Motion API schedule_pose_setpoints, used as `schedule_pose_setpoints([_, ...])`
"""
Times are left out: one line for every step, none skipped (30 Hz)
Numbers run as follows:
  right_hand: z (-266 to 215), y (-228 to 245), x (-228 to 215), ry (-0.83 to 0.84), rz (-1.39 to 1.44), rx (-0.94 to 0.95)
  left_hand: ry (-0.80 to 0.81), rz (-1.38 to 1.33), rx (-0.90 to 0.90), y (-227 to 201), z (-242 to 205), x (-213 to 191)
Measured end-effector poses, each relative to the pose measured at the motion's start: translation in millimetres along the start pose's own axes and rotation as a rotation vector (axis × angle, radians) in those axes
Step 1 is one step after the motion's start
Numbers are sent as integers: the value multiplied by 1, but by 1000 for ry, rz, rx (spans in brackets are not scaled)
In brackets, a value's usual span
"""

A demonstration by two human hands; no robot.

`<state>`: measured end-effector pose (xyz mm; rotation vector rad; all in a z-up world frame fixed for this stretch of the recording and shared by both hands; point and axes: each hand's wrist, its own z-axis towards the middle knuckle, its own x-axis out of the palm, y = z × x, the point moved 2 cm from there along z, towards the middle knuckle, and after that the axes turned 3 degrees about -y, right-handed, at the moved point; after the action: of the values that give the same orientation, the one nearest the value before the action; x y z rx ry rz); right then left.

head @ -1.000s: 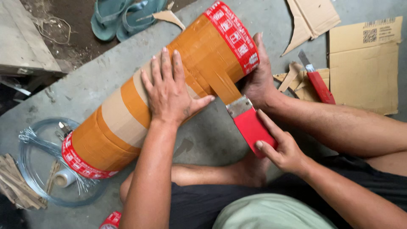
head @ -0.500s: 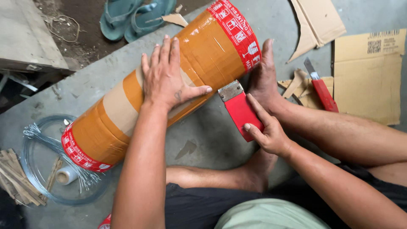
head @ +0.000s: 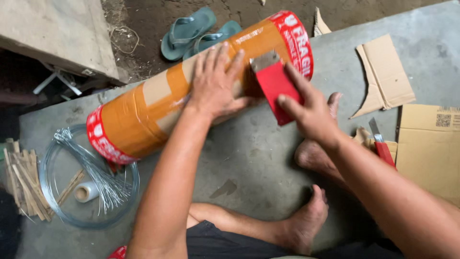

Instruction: The person uses a handheld tape dispenser to apply red 'FRAGILE' tape around a large cylindrical cardboard package. They rotate the package with their hands and feet to wrap multiple bands of tape along its length.

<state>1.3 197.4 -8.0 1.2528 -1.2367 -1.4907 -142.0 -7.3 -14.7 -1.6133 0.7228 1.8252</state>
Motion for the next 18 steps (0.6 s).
schedule_pose_setpoints([15, 5, 3, -4, 28, 22, 15, 12, -48, -5, 0, 3])
schedule_pose_setpoints([30, 9, 8, -6, 68, 36, 31, 24, -96, -8, 1, 4])
schedule_pose_setpoints([43, 13, 12, -12, 113, 50, 46, 31, -140, -11, 3, 6])
schedule_pose_setpoints([54, 19, 14, -23, 178, 54, 60, 43, -167, -13, 5, 6])
schedule_pose_setpoints([66, 25, 15, -6, 190, 100, 63, 58, -192, -12, 12, 4])
schedule_pose_setpoints([76, 31, 12, 10, 201, 147, 66, 73, -218, -10, 16, 1])
schedule_pose_setpoints([82, 35, 11, 20, 218, 202, 72, 58, -233, -9, 18, 0])
schedule_pose_setpoints([88, 37, 12, 7, 211, 229, 79, 44, -247, -6, 21, -1])
schedule_pose_setpoints([91, 39, 12, -10, 206, 255, 85, 31, -258, -4, 24, -2])
schedule_pose_setpoints([90, 41, 11, -27, 201, 282, 90, 27, -254, -3, 26, -3])
schedule_pose_setpoints([86, 41, 11, -31, 201, 270, 92, 27, -256, 0, 27, -5])
schedule_pose_setpoints([75, 39, 13, -36, 201, 258, 93, 27, -258, 3, 29, -7])
schedule_pose_setpoints([60, 34, 13, -40, 197, 249, 73, 16, -253, 5, 29, -8])
schedule_pose_setpoints([44, 30, 11, -42, 70, 124, 53, 6, -247, 6, 31, -8])
schedule_pose_setpoints([26, 24, 8, -37, -58, 4, 39, -7, -247, 7, 32, -7])
schedule_pose_setpoints([9, 17, 5, -29, -185, -115, 50, -9, -247, 7, 33, -6])
schedule_pose_setpoints([-9, 9, 4, -40, -391, -306, 65, -8, -244, 9, 34, -4])
schedule_pose_setpoints([-27, 1, 3, -48, -596, -498, 79, -7, -241, 10, 34, -2])
